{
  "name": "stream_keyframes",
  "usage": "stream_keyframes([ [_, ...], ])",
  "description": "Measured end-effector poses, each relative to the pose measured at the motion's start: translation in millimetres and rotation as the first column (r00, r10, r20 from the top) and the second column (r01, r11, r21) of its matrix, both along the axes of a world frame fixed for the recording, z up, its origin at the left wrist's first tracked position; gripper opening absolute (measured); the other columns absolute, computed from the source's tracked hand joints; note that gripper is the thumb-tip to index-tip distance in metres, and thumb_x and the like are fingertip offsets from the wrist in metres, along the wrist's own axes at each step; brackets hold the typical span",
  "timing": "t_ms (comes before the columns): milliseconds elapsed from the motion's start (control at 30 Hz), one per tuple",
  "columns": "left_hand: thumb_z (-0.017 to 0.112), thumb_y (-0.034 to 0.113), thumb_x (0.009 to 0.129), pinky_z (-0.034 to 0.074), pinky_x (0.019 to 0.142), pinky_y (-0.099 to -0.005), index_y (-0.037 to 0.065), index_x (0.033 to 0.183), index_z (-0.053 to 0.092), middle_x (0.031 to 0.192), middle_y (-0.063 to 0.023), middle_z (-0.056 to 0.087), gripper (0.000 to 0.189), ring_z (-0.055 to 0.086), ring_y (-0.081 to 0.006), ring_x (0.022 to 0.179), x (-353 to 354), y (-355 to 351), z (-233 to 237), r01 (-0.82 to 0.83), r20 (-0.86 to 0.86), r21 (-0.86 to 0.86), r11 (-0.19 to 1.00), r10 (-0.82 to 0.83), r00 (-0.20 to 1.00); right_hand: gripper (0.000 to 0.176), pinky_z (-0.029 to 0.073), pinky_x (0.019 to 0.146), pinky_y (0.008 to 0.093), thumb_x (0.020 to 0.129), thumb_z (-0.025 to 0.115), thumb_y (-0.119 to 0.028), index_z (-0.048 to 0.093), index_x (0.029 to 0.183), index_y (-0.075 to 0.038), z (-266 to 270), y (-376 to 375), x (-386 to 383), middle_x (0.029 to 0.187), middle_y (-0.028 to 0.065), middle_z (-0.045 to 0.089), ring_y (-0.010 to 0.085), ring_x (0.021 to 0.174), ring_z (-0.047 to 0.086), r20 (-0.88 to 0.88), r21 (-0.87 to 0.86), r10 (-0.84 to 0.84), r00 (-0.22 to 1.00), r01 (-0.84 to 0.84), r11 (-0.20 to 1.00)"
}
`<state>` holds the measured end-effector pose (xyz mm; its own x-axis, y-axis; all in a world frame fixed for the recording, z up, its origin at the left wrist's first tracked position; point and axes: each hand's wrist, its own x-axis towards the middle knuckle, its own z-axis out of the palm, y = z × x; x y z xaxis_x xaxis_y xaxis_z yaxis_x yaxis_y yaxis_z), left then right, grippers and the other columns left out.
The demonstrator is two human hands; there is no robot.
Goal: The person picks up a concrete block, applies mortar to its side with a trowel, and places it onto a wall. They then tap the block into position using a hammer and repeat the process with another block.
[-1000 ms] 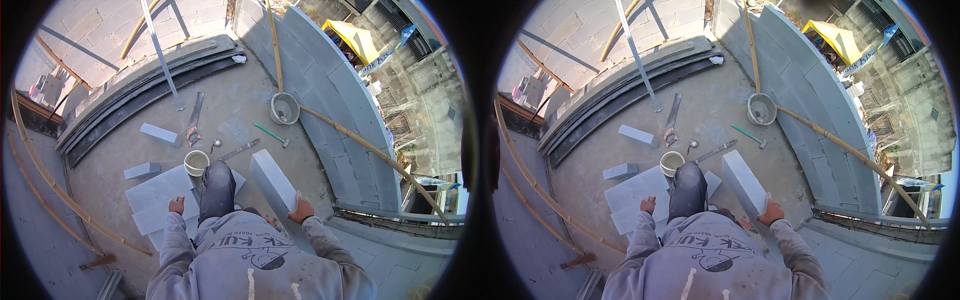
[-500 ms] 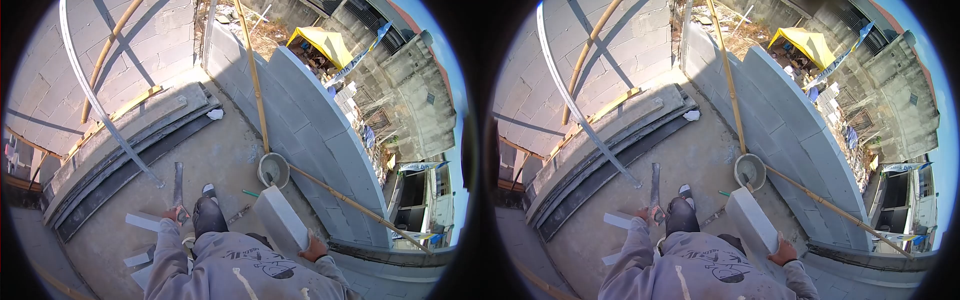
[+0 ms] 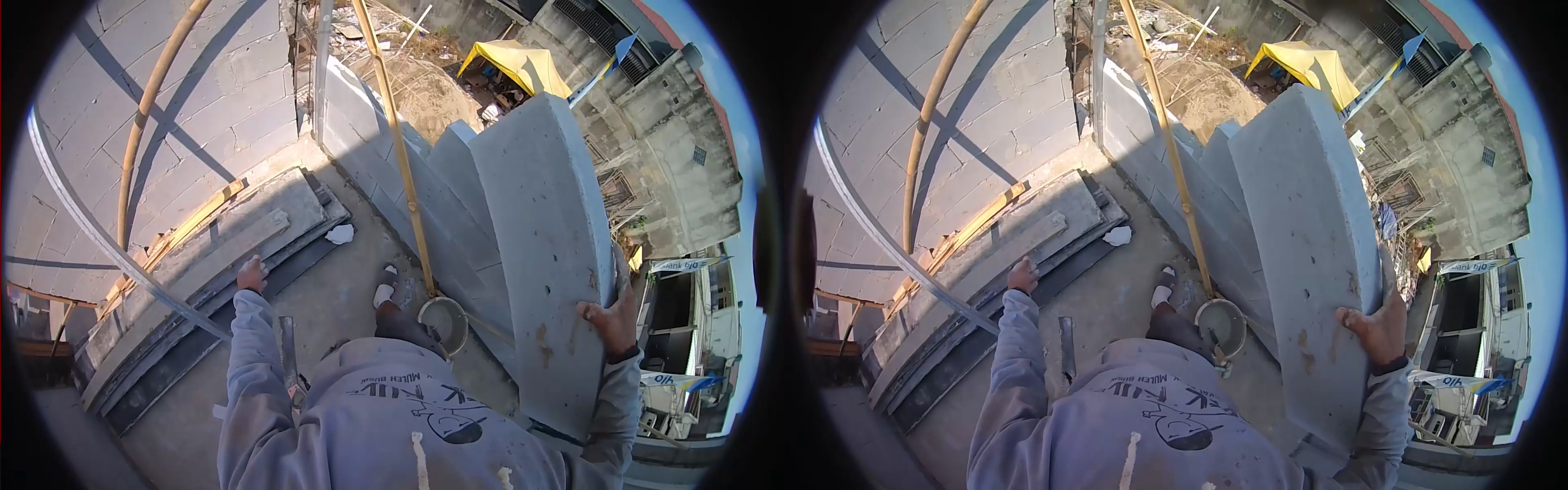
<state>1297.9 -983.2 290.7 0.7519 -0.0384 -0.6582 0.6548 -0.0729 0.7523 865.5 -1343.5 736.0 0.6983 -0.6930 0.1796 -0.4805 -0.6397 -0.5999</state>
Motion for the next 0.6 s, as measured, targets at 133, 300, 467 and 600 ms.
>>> stream_keyframes([
  [133, 0.057, 0.031, 0.082, 0.046, 0.056, -0.0326, 0.007, 0.092, 0.056, 0.076, -0.0045, 0.059, 0.026, 0.06, -0.0184, 0.068, -10, 22, -139, -0.003, -0.168, -0.009, 1.0, 0.001, 0.986, 0.117, 0.037, 0.097, 0.0392, 0.052, 0.078, -0.056, 0.025, 0.135, 0.006, 31, -92, 85, 0.124, 0.0232, 0.043, 0.0302, 0.114, 0.046, 0.029, 0.104, -0.053, 0.998, 0.05, 0.993],
  [300, 0.049, 0.033, 0.088, 0.043, 0.071, -0.0417, 0.008, 0.114, 0.053, 0.101, -0.0085, 0.058, 0.036, 0.058, -0.0238, 0.088, -30, -74, -108, -0.188, -0.321, 0.127, 0.974, 0.219, 0.921, 0.106, 0.042, 0.091, 0.0388, 0.055, 0.071, -0.053, 0.03, 0.133, 0.005, 46, -195, 185, 0.115, 0.0264, 0.05, 0.0324, 0.105, 0.053, -0.045, -0.103, 0.014, 0.999, -0.019, 0.995],
  [467, 0.053, 0.03, 0.086, 0.045, 0.056, -0.0312, 0.006, 0.107, 0.059, 0.088, -0.0055, 0.06, 0.032, 0.06, -0.0182, 0.074, 30, -173, -116, -0.138, -0.055, -0.116, 0.984, 0.132, 0.99, 0.094, 0.044, 0.089, 0.039, 0.059, 0.07, -0.045, 0.035, 0.131, 0.004, 48, -282, 285, 0.112, 0.0251, 0.053, 0.0326, 0.099, 0.057, -0.11, -0.257, 0.107, 0.988, -0.132, 0.957],
  [600, 0.053, 0.031, 0.087, 0.046, 0.058, -0.0297, 0.005, 0.11, 0.059, 0.094, -0.0051, 0.062, 0.035, 0.061, -0.0177, 0.074, 97, -263, -106, 0.267, 0.317, 0.278, 0.923, -0.35, 0.881, 0.088, 0.042, 0.091, 0.037, 0.058, 0.072, -0.035, 0.038, 0.129, 0.005, 28, -329, 361, 0.112, 0.0243, 0.054, 0.031, 0.101, 0.056, -0.176, -0.073, 0.023, 0.984, -0.037, 0.997],
])
